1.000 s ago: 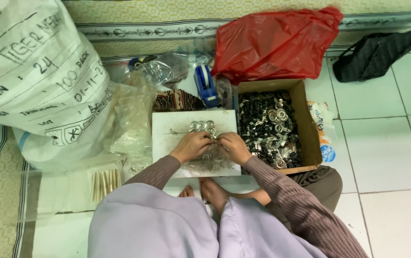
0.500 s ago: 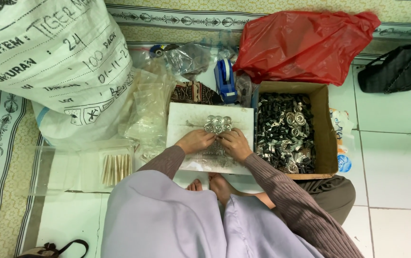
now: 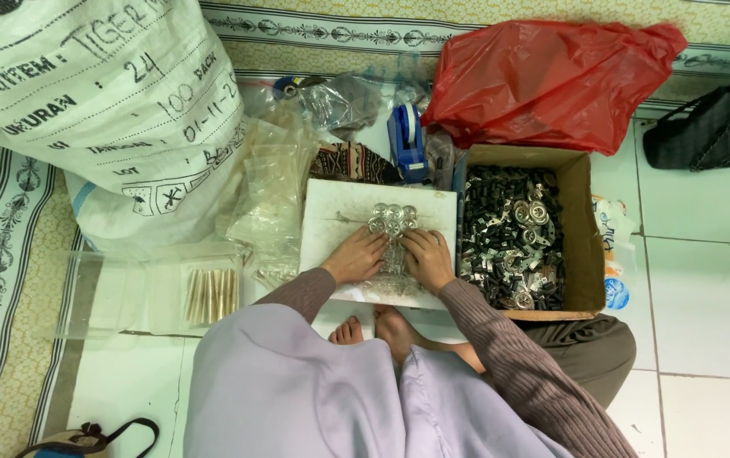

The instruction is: The person sits on the floor and sorts small metal parts from a cardboard box onto a white board. The person then places the sorted parts into a clear plastic bag.

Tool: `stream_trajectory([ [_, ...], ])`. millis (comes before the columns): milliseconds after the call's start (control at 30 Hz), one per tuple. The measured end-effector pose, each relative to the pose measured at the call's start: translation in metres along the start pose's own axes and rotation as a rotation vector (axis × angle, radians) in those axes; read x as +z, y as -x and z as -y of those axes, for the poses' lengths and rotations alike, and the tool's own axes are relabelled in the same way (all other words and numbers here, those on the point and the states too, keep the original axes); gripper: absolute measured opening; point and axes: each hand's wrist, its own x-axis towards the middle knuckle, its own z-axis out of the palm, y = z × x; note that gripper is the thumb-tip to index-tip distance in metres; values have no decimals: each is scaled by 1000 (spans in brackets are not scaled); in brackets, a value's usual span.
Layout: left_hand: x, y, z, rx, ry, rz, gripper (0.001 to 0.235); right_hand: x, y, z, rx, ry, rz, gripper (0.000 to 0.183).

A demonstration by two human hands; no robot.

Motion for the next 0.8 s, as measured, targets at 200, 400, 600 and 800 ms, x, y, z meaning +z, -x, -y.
stream_trajectory([
  [200,-21,-11,-3,-8,26,-9,42,-19,-10,-9,140,-240,72,32],
  [400,-29,-66,-6,-83,94,-17,42,-51,14,-73,545,-397,-77,31],
  [600,71,-152,-48,30,209,64,42,-68,78,-123,986,-580,116,49],
  [800,143,-192,-137,128,228,356,18,-9,156,-153,1024,-527,384,57],
])
